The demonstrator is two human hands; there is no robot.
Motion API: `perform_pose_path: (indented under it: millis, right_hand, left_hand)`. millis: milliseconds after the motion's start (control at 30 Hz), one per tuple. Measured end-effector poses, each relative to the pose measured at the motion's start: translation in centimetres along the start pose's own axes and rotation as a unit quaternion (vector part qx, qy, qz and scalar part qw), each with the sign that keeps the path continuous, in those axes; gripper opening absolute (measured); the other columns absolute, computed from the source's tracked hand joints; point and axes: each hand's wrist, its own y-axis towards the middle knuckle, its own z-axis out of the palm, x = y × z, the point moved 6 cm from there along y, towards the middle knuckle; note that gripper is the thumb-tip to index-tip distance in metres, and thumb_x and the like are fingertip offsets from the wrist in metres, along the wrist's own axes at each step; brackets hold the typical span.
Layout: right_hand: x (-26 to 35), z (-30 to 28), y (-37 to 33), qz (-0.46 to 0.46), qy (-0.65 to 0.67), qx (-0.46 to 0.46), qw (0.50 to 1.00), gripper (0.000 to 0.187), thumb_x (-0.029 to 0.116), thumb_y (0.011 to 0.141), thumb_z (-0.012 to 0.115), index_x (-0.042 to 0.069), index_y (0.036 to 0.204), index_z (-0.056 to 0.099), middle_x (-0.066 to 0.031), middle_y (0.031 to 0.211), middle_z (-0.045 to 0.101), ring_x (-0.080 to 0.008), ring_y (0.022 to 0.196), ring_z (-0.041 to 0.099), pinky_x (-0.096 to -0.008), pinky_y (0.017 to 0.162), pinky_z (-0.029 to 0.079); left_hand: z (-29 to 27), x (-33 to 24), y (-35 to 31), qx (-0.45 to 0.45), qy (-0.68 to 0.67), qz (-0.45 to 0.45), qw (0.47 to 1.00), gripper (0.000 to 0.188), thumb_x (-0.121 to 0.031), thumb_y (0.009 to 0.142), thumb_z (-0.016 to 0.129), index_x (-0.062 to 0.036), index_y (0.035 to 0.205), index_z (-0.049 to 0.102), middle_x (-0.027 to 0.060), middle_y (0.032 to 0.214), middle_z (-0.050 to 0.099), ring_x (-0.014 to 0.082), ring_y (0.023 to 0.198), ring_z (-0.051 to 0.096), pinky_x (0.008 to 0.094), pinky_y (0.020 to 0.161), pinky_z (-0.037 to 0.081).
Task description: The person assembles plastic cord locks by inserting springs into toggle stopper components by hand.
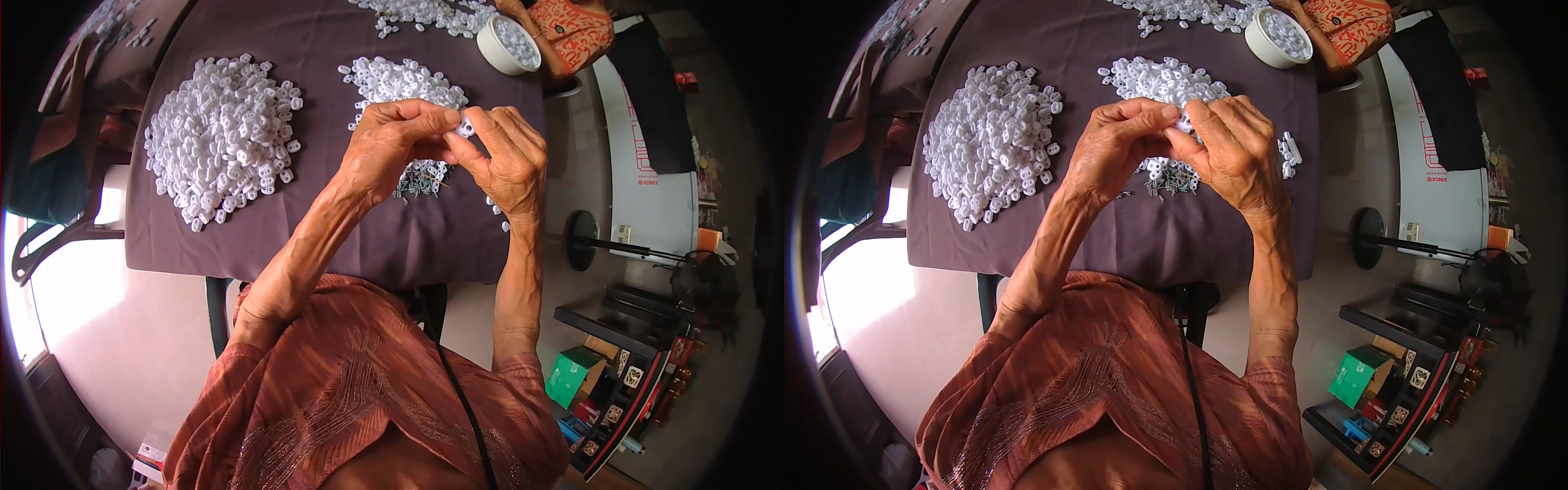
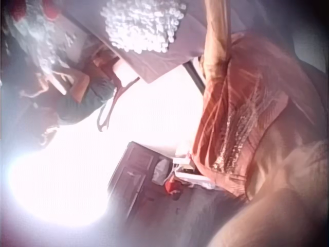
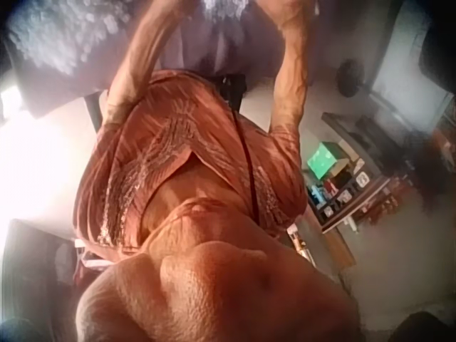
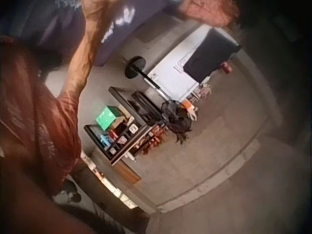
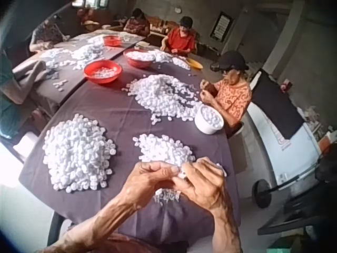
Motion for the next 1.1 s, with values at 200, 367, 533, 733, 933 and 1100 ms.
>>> perform_pose_path:
  millis: [200,367,533,733,933,1100]
  right_hand:
    - [0.0,0.0,0.0,-0.007,0.004,0.003,1.000,0.028,0.002,0.058,0.072,-0.001,0.081,0.055,-0.0081,0.066,0.052,-0.0226,0.057,0.051,-0.0307,0.051,0.043]
    - [0.0,-0.2,-0.1,-0.024,0.014,0.009,1.000,0.029,0.001,0.057,0.071,-0.002,0.081,0.055,-0.0090,0.066,0.051,-0.0231,0.056,0.051,-0.0308,0.050,0.043]
    - [-0.3,0.0,-0.5,-0.019,0.011,0.011,1.000,0.029,0.002,0.058,0.072,-0.002,0.081,0.055,-0.0093,0.067,0.052,-0.0235,0.057,0.051,-0.0313,0.051,0.043]
    - [-0.3,0.3,-0.7,0.000,-0.010,0.013,1.000,0.030,0.004,0.059,0.072,-0.001,0.083,0.055,-0.0095,0.069,0.053,-0.0249,0.061,0.053,-0.0324,0.054,0.044]
    - [-0.4,0.5,-1.1,0.022,-0.009,0.024,0.999,0.030,0.003,0.060,0.071,0.000,0.085,0.055,-0.0094,0.072,0.055,-0.0251,0.063,0.054,-0.0327,0.056,0.045]
    - [-0.6,0.7,-1.1,0.030,-0.017,0.028,0.999,0.030,0.003,0.061,0.070,0.000,0.087,0.055,-0.0094,0.073,0.055,-0.0254,0.064,0.054,-0.0330,0.057,0.045]
  left_hand:
    - [-0.1,0.0,-0.2,-0.014,0.003,0.004,1.000,0.014,-0.009,0.078,0.060,0.0040,0.083,0.062,0.0117,0.072,0.062,0.0163,0.063,0.060,0.0262,0.062,0.051]
    - [0.2,0.2,-0.2,-0.015,-0.002,0.008,1.000,0.016,-0.011,0.078,0.061,0.0042,0.082,0.062,0.0115,0.072,0.062,0.0163,0.063,0.060,0.0259,0.062,0.051]
    - [0.3,0.4,-0.3,-0.017,0.000,0.010,1.000,0.016,-0.012,0.078,0.062,0.0035,0.081,0.062,0.0112,0.072,0.062,0.0159,0.063,0.060,0.0258,0.062,0.051]
    - [0.0,0.6,0.0,-0.012,0.010,0.012,1.000,0.018,-0.014,0.078,0.063,0.0028,0.082,0.061,0.0104,0.071,0.062,0.0153,0.063,0.060,0.0258,0.063,0.050]
    - [-0.2,1.0,0.1,-0.011,0.016,0.000,1.000,0.018,-0.015,0.078,0.063,0.0022,0.083,0.061,0.0095,0.071,0.061,0.0150,0.064,0.060,0.0254,0.064,0.050]
    - [0.0,0.9,0.2,0.001,0.028,-0.001,1.000,0.019,-0.016,0.078,0.063,0.0022,0.083,0.061,0.0095,0.071,0.061,0.0151,0.064,0.060,0.0256,0.065,0.050]
